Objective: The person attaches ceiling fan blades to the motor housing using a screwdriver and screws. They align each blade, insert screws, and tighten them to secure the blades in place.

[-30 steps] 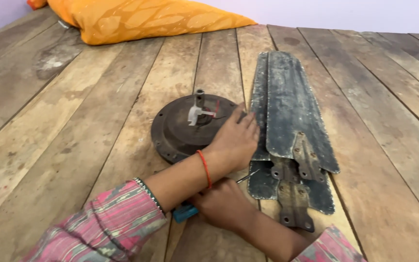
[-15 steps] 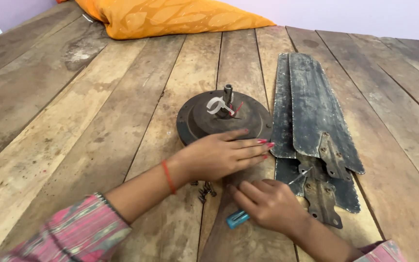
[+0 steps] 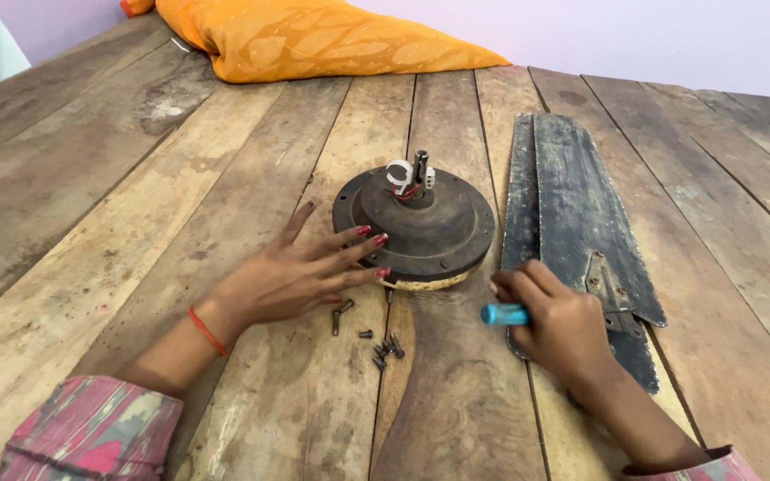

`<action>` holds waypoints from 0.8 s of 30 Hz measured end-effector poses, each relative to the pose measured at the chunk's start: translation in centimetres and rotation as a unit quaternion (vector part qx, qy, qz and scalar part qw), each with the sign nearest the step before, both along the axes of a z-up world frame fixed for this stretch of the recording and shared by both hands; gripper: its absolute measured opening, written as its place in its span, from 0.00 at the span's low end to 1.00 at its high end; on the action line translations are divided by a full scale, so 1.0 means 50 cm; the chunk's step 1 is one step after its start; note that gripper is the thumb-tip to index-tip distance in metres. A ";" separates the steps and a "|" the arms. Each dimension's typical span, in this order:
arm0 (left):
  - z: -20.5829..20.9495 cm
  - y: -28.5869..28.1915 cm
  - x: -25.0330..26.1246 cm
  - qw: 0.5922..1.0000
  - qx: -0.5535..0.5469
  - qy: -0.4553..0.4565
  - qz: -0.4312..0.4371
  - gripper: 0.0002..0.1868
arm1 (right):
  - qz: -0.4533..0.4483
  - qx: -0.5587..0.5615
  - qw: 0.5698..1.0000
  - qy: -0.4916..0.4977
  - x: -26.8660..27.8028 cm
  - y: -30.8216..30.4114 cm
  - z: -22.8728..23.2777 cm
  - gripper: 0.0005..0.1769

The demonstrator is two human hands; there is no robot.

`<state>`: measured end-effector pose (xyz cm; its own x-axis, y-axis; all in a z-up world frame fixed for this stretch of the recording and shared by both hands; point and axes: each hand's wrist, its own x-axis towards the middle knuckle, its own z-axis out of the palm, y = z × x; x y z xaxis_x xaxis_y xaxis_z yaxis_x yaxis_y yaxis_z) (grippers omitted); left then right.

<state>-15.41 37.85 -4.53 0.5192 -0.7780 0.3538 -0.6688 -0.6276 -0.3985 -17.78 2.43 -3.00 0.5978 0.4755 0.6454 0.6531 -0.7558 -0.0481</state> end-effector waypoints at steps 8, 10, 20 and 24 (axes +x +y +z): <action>-0.032 -0.086 0.009 0.979 -0.201 0.036 0.027 0.43 | -0.048 0.027 0.984 0.169 0.057 0.096 0.077 0.15; -0.044 -0.094 0.003 0.973 -0.217 0.067 0.037 0.43 | -0.099 -0.014 0.970 0.223 0.073 0.122 0.097 0.20; -0.066 -0.085 -0.002 0.962 -0.254 0.095 0.034 0.42 | -0.126 -0.135 0.932 0.312 0.103 0.140 0.127 0.18; -0.071 -0.087 0.000 0.962 -0.250 0.099 0.049 0.42 | -0.081 -0.139 0.944 0.288 0.095 0.130 0.137 0.17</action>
<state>-15.40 33.48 -8.08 0.6772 -0.4797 0.5580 -0.6281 -0.7718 0.0988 -13.01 8.95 3.86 0.8904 0.4518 0.0544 0.4547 -0.8788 -0.1446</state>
